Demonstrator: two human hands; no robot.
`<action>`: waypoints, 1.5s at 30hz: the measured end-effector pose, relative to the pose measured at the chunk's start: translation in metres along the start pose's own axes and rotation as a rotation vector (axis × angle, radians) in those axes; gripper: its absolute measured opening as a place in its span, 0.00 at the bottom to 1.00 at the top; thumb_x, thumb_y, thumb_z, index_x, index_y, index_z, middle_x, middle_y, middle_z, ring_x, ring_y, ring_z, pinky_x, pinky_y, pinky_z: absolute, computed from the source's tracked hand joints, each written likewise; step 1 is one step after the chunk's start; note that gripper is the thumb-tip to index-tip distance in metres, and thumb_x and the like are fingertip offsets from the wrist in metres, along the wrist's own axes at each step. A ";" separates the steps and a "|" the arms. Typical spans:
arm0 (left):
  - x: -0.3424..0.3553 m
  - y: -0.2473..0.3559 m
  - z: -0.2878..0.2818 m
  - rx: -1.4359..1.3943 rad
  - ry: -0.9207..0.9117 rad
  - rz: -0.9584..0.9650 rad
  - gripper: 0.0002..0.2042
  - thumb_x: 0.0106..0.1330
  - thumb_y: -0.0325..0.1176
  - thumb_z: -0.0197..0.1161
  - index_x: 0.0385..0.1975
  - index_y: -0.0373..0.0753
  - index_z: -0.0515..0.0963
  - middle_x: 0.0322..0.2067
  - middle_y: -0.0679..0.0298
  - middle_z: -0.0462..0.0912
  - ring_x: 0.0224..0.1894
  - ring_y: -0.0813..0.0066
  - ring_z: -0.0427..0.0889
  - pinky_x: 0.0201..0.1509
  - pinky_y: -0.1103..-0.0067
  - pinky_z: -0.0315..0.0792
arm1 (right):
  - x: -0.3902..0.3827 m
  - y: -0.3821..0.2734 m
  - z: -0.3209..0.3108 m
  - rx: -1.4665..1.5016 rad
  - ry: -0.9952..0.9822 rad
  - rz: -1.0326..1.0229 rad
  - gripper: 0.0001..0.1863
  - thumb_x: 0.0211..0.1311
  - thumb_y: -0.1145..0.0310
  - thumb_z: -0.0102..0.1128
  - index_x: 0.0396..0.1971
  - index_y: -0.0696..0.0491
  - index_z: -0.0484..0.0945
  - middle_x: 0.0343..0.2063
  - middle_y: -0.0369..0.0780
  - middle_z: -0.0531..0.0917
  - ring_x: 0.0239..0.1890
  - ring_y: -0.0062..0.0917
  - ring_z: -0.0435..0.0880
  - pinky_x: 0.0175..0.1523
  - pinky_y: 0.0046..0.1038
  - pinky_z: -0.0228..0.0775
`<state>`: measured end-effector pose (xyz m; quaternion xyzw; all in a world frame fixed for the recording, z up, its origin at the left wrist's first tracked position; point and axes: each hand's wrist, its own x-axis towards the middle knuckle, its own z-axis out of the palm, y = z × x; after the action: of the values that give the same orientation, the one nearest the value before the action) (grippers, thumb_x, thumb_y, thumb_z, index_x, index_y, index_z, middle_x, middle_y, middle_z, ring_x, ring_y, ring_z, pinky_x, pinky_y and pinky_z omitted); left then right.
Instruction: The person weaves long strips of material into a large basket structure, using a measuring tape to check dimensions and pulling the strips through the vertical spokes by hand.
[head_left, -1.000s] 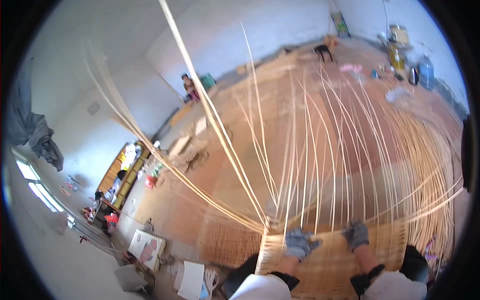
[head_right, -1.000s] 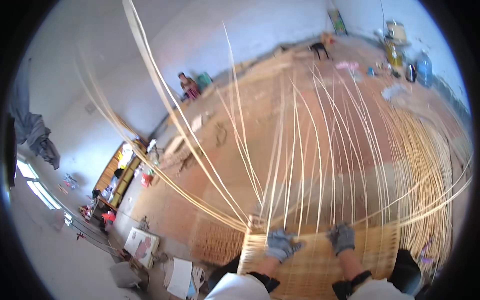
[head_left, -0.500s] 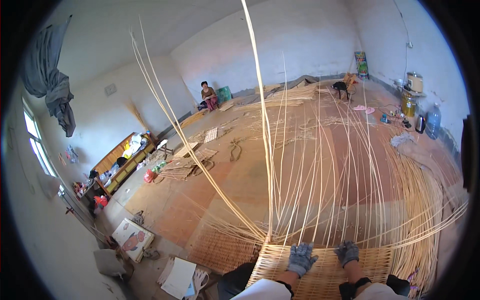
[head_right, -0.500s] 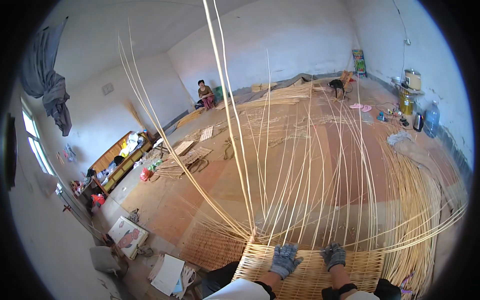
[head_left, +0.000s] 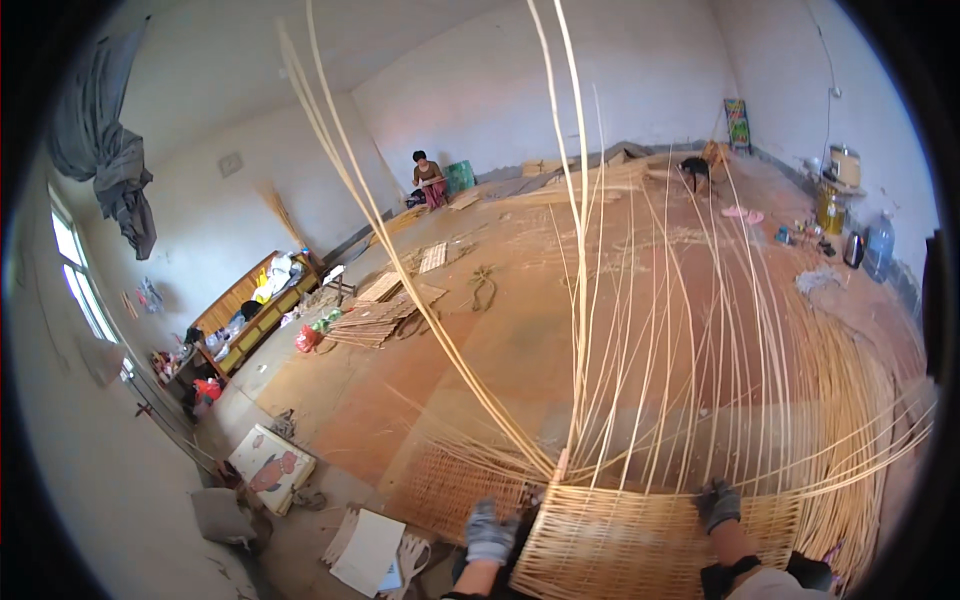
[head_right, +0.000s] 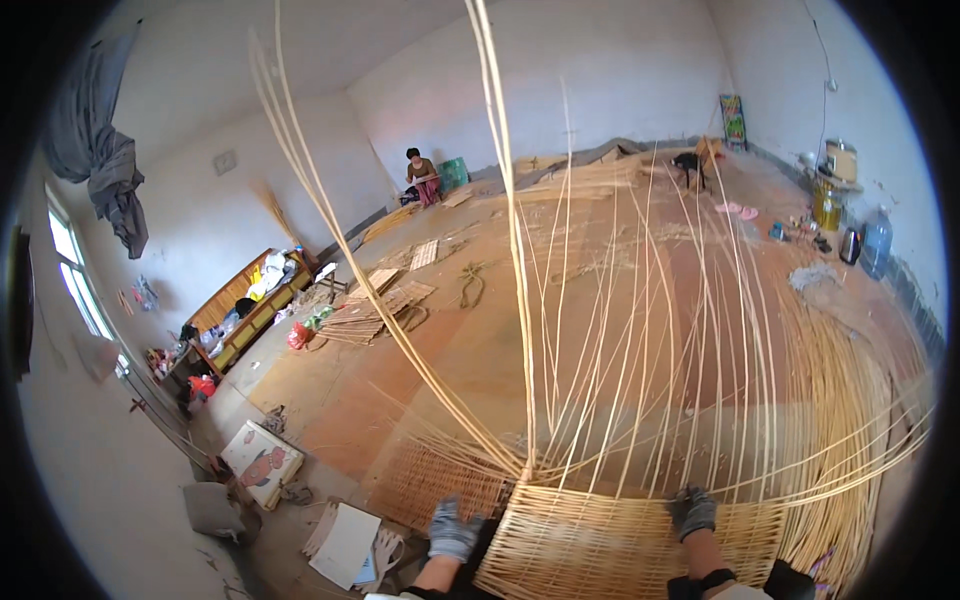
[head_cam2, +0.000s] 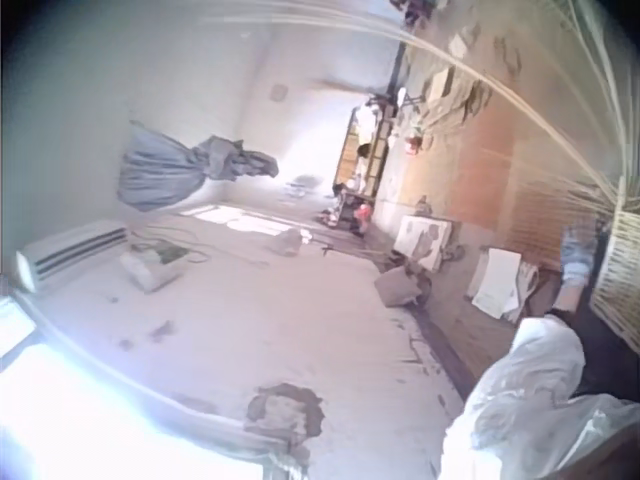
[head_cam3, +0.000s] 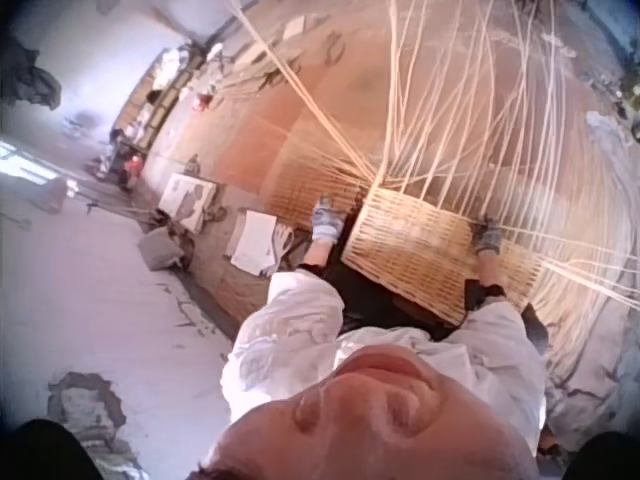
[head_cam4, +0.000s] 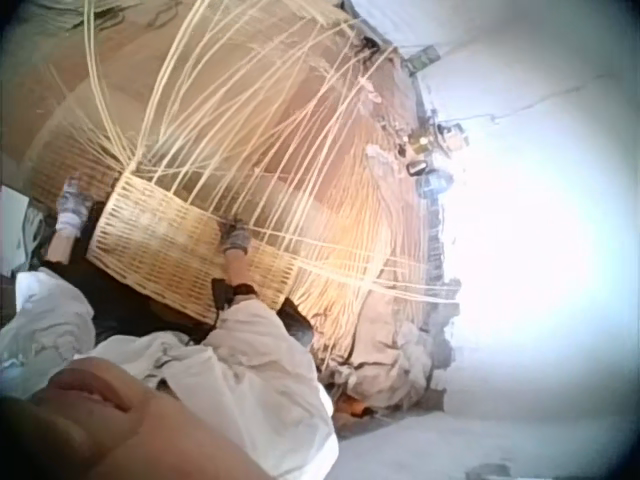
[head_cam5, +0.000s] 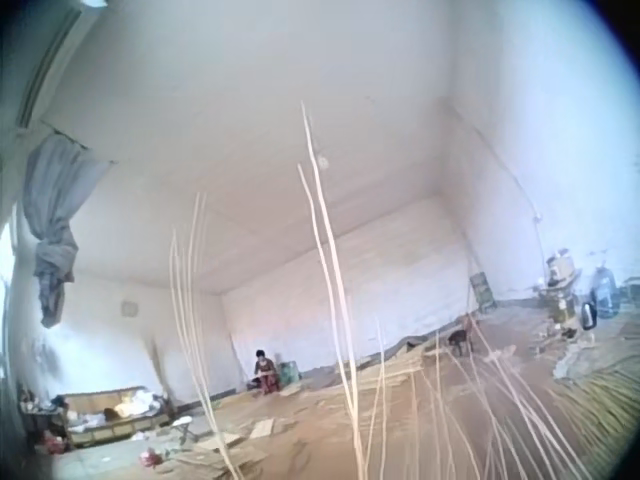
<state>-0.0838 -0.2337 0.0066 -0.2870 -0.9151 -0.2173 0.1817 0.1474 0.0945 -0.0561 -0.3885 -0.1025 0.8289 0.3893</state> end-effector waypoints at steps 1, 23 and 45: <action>0.003 -0.014 -0.006 0.005 -0.119 -0.126 0.26 0.45 0.48 0.59 0.39 0.33 0.68 0.39 0.46 0.71 0.41 0.51 0.70 0.45 0.67 0.65 | 0.000 -0.009 0.007 0.007 0.014 0.006 0.07 0.50 0.72 0.49 0.15 0.50 0.68 0.10 0.37 0.70 0.14 0.29 0.69 0.19 0.33 0.64; -0.047 -0.027 0.010 -0.261 -0.408 -0.657 0.23 0.48 0.53 0.55 0.39 0.45 0.73 0.42 0.57 0.72 0.47 0.63 0.69 0.50 0.75 0.61 | 0.043 -0.018 0.016 -0.040 -0.017 -0.030 0.06 0.51 0.71 0.50 0.17 0.49 0.67 0.12 0.34 0.69 0.15 0.26 0.68 0.25 0.32 0.65; -0.047 0.014 0.002 -0.126 -0.385 -0.712 0.21 0.46 0.48 0.59 0.35 0.40 0.75 0.35 0.55 0.76 0.41 0.61 0.73 0.46 0.74 0.65 | 0.048 -0.044 -0.004 -0.021 -0.060 -0.024 0.08 0.50 0.72 0.49 0.14 0.52 0.67 0.09 0.39 0.69 0.12 0.30 0.66 0.20 0.34 0.62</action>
<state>-0.0401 -0.2433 -0.0123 0.0017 -0.9594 -0.2648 -0.0974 0.1559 0.1590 -0.0651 -0.3663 -0.1275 0.8343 0.3918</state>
